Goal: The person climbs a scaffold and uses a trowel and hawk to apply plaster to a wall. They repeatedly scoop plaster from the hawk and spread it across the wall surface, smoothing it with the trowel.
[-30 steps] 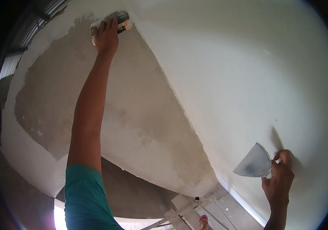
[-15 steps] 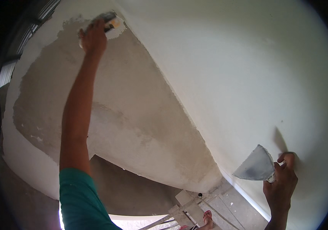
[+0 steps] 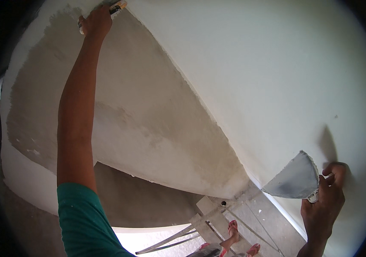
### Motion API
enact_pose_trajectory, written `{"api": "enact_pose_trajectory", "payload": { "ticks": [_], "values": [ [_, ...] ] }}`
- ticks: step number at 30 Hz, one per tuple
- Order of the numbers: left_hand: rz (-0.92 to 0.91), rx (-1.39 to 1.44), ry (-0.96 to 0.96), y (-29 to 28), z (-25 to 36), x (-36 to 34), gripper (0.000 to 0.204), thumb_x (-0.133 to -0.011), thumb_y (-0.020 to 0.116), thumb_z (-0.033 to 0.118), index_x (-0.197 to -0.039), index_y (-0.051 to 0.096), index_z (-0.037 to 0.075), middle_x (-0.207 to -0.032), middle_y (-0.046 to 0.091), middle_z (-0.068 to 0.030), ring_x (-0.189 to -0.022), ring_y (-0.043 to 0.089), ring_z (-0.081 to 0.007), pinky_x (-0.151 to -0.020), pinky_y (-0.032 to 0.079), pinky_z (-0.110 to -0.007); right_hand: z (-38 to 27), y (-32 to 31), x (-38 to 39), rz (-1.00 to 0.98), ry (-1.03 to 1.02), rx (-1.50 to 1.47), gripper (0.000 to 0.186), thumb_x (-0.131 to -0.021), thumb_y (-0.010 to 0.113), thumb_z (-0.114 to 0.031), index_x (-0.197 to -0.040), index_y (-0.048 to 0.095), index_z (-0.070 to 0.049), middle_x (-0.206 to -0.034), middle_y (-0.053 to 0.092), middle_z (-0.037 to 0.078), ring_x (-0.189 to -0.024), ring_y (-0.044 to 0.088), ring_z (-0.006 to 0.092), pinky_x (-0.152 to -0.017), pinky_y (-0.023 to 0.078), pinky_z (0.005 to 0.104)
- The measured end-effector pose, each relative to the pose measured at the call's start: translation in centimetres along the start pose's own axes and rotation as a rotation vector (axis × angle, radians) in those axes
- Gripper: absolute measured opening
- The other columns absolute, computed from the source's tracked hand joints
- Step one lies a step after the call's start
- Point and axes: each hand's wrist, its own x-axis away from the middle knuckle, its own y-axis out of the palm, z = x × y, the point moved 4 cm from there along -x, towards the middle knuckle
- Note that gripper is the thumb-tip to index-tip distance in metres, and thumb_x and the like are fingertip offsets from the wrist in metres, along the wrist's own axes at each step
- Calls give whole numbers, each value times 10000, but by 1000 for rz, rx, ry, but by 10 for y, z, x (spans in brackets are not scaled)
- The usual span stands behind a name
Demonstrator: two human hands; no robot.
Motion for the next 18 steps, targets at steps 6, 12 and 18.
{"api": "enact_pose_trajectory", "payload": {
  "ticks": [6,12,18],
  "values": [
    [70,-172,176,33,28,58,280,-924,486,177,-1191,550,123,-1201,594,-85,-1130,572,-274,-967,342,-624,2,-6,2,-38,-23,-33,289,-591,624,78,-855,533,2,-1017,448,128,-718,503,283,-616,436,349],
    [75,-104,204,62,87,180,411,-863,592,175,-1246,548,33,-1237,560,-102,-1142,489,-308,-993,300,-566,2,-4,-1,12,-62,-70,281,-560,634,62,-826,566,1,-996,450,114,-677,484,247,-592,424,325],
    [-214,84,335,26,86,249,456,-873,584,165,-1314,498,86,-1343,506,-56,-1263,427,-323,-1056,227,-615,-6,-13,-3,-41,-4,-6,273,-496,663,44,-747,564,0,-995,468,106,-655,510,252,-575,441,351]
  ]
}}
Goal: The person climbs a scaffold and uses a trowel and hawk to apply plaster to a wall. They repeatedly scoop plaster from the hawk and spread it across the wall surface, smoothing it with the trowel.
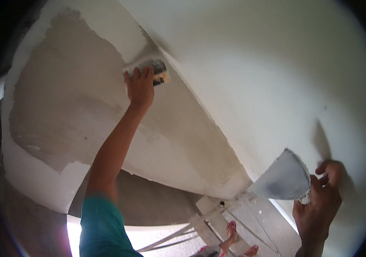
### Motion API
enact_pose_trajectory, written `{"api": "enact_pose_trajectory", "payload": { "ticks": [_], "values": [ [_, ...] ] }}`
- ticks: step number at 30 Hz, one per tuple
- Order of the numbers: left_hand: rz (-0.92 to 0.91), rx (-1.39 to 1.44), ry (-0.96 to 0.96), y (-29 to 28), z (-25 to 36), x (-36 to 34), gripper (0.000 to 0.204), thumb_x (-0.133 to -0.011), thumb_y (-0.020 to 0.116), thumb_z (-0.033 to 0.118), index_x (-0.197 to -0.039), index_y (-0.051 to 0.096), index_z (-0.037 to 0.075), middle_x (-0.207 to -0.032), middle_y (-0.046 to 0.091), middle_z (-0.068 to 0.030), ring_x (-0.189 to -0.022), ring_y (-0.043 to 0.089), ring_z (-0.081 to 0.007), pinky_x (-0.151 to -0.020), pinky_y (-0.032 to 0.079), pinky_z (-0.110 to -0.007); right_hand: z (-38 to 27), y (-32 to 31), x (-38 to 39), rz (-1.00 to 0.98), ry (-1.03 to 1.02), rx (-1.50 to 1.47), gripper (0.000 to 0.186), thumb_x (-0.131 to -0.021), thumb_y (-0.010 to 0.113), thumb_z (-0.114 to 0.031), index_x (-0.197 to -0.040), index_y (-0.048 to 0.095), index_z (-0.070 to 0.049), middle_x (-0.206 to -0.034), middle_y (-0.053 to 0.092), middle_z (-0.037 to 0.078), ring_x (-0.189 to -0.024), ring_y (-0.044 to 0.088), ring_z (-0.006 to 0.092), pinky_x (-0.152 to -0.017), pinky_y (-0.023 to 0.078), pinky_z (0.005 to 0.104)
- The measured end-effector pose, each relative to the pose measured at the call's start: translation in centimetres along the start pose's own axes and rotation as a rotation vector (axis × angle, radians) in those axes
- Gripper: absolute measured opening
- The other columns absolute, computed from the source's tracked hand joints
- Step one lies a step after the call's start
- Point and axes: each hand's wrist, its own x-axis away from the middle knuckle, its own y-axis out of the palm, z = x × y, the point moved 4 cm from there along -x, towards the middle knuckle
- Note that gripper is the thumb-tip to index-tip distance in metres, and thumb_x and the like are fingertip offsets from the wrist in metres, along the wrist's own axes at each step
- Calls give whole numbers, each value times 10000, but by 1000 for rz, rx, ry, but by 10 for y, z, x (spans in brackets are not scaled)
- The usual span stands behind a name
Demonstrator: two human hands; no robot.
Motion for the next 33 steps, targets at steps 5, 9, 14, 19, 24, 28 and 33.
{"api": "enact_pose_trajectory", "payload": {
  "ticks": [5,9,14,19,24,28,33],
  "values": [
    [176,-142,-134,-84,-103,-102,452,-859,568,119,-1305,507,153,-1340,528,4,-1223,490,-278,-1060,280,-607,0,-8,-1,-44,54,8,320,-441,698,39,-720,550,-12,-1015,463,102,-679,554,265,-570,459,372],
    [230,-287,-254,-109,-199,-178,532,-878,543,97,-1379,449,250,-1364,514,23,-1196,527,-249,-1012,351,-618,-5,-8,6,-25,41,-22,342,-437,675,45,-749,550,-19,-1000,455,98,-669,555,265,-555,454,374],
    [119,-303,-291,-104,-219,-208,453,-915,501,141,-1346,469,278,-1345,538,8,-1185,557,-286,-1001,364,-633,-2,-10,8,16,24,11,361,-444,641,44,-785,549,-29,-992,448,101,-660,547,263,-538,446,373],
    [12,-231,-297,-88,-177,-196,457,-905,515,155,-1347,471,262,-1343,545,9,-1172,564,-307,-989,349,-654,-3,-9,6,-6,57,13,323,-462,625,36,-767,544,-27,-987,442,101,-647,531,255,-532,439,363],
    [39,-229,-266,-44,-127,-156,433,-909,514,187,-1341,480,210,-1315,550,-30,-1154,556,-355,-968,327,-671,-9,-5,5,19,12,43,292,-487,620,43,-761,542,-18,-982,442,96,-628,508,232,-529,425,362],
    [113,-172,-253,-11,-70,-105,362,-893,537,195,-1250,525,142,-1242,560,-72,-1108,543,-368,-974,323,-637,-11,-1,5,52,-52,45,282,-508,625,56,-771,547,-14,-985,451,94,-618,500,216,-513,411,360],
    [174,-150,-189,35,25,-46,328,-877,564,216,-1187,553,108,-1226,547,-100,-1132,493,-392,-999,295,-620,-3,-10,3,115,-118,28,303,-539,677,37,-825,590,-14,-1009,472,97,-624,524,206,-498,431,335]
  ]
}}
